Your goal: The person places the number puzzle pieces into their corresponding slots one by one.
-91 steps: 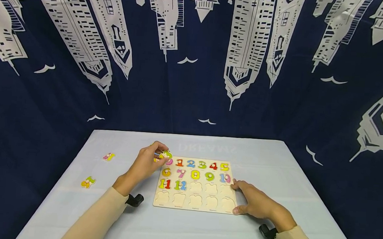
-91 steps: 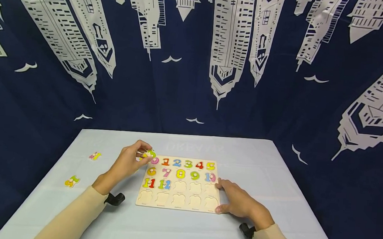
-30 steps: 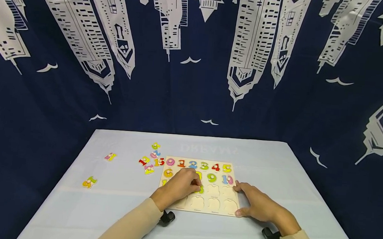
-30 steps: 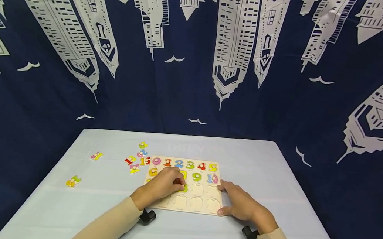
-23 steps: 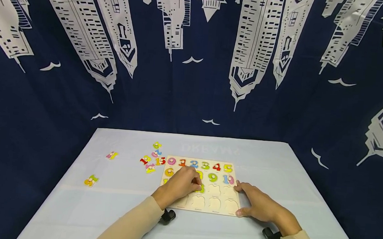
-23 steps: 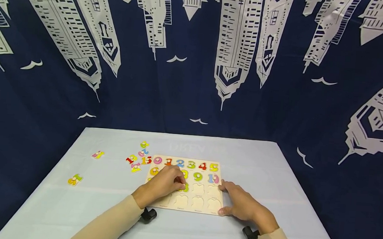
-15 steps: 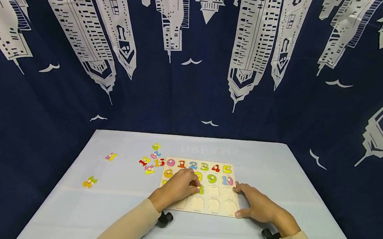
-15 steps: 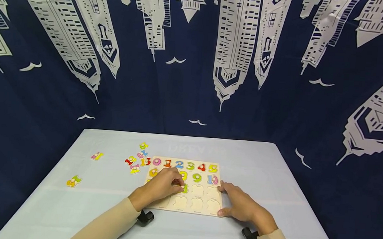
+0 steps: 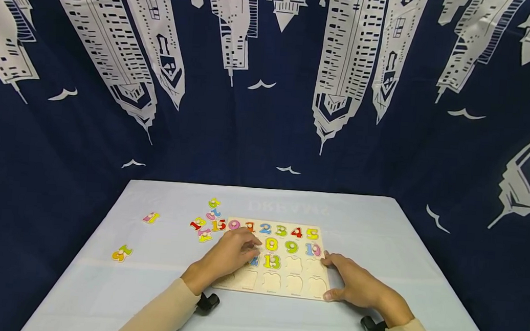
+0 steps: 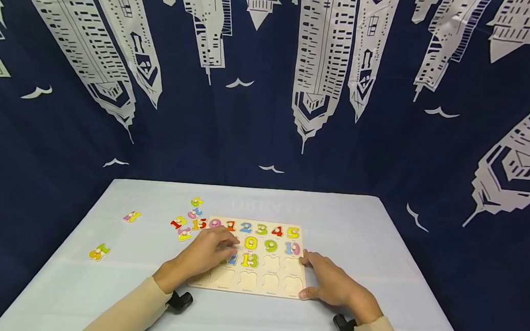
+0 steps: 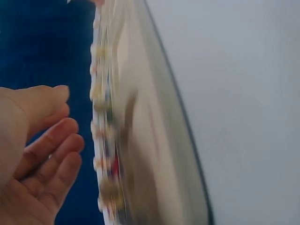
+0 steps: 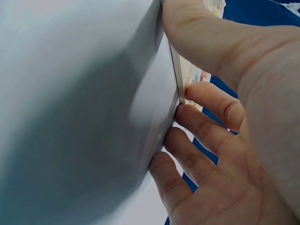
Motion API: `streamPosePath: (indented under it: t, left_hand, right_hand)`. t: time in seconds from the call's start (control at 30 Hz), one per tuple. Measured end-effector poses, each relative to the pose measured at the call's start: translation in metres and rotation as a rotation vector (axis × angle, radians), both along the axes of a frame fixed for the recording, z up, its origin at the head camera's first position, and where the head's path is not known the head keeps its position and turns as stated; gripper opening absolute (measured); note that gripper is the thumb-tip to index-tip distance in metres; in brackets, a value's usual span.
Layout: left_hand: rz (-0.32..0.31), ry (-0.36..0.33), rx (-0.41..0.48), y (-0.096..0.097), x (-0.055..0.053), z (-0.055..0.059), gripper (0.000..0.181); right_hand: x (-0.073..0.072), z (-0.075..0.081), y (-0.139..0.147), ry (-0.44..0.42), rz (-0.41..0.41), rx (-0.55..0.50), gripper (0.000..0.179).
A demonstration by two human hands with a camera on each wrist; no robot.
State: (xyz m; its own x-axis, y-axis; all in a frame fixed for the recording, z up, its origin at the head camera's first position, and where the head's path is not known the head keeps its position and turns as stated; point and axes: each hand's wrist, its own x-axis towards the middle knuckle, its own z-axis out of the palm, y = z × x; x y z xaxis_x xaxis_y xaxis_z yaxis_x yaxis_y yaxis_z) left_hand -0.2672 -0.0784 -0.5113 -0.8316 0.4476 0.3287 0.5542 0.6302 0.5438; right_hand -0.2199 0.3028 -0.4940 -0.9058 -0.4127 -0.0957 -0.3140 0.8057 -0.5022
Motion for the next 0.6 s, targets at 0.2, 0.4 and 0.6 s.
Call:
streamPosePath:
  t: [0.2,0.4,0.6]
  left_hand:
    - [0.161,0.016,0.021,-0.039,-0.005,0.006,0.021]
    - [0.293,0.04,-0.047,-0.079,-0.013,0.004,0.024]
    - [0.354,-0.011,-0.084,-0.108,-0.013,0.0,0.019]
  right_hand:
    - [-0.001,0.003,-0.001,-0.007,-0.001,-0.007,0.085]
    - [-0.001,0.003,-0.001,-0.023,-0.014,-0.014,0.085]
    - [0.001,0.0,0.001,-0.016,-0.01,-0.026,0.084]
